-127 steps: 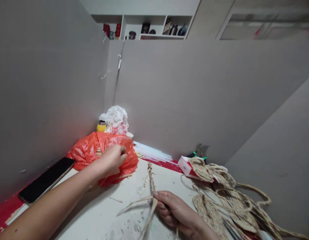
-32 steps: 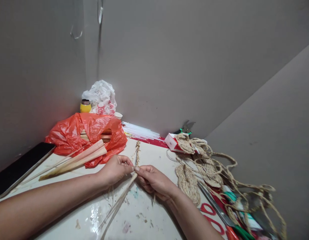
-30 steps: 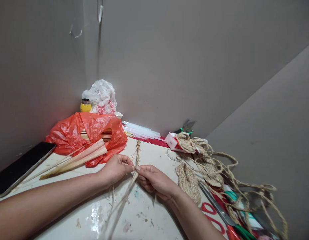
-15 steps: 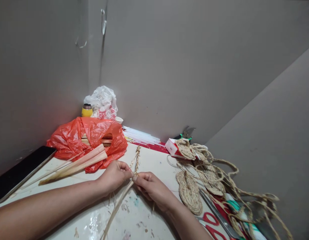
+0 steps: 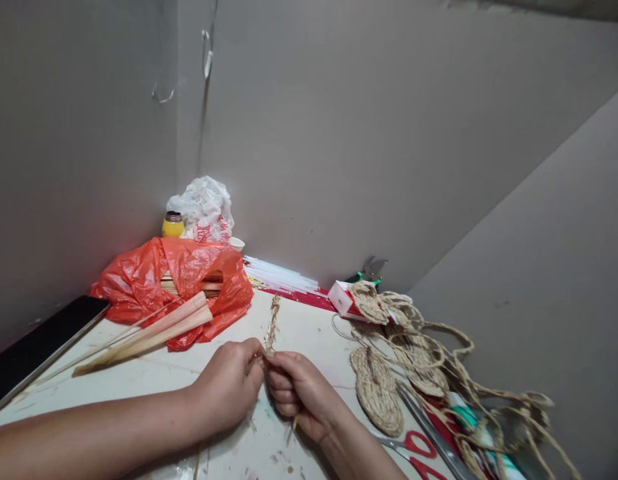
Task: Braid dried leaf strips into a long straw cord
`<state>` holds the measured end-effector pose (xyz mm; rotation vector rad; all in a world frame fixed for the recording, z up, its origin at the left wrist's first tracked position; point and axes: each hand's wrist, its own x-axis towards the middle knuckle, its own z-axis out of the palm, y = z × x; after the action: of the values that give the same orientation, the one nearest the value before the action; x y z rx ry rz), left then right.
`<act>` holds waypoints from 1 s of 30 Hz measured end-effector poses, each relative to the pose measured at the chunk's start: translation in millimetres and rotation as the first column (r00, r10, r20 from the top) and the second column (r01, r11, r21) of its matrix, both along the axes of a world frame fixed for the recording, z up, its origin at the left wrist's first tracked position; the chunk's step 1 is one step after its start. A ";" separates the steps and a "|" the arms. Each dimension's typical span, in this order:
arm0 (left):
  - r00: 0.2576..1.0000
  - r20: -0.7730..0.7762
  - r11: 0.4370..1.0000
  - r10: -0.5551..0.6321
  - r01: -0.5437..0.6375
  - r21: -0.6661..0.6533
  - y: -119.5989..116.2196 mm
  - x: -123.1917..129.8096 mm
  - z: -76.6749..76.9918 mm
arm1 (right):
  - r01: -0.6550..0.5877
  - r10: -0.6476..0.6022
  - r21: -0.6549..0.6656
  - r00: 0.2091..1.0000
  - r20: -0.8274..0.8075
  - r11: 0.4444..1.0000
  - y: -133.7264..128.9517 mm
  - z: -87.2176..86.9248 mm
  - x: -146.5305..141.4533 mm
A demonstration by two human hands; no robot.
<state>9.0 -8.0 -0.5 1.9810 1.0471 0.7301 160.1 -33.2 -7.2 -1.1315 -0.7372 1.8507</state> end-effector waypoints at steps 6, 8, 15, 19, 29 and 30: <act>0.998 -0.063 1.000 0.012 -0.011 0.027 -5.7 1.4 -2.0 | 0.084 -0.085 -0.022 0.996 -0.032 0.996 -2.9 -3.1 -7.2; 0.998 -0.057 1.000 0.006 -0.007 -0.003 -7.2 2.8 -1.8 | 0.098 -0.099 -0.025 0.995 -0.026 0.995 -3.2 -3.1 -9.6; 0.998 -0.049 0.994 -0.046 0.041 -0.102 3.0 -5.1 11.7 | 0.055 -0.055 0.000 0.998 0.006 0.998 -2.1 -0.2 -4.3; 0.988 0.124 0.986 0.093 -0.074 -0.150 19.8 -5.6 13.7 | -0.016 0.016 -0.004 1.000 0.027 1.000 -1.0 4.7 2.9; 0.942 0.314 0.741 -0.115 0.292 -0.605 26.7 7.0 -8.4 | -0.188 0.186 -0.005 0.965 0.186 0.982 3.2 8.2 17.5; 0.940 0.313 0.762 -0.134 0.300 -0.574 27.4 7.0 -9.3 | -0.201 0.195 0.009 0.956 0.219 0.979 3.1 8.7 18.2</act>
<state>15.9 19.4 -9.8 1.3615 0.7489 0.4189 178.3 -30.1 1.5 -1.2931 -1.0338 1.8902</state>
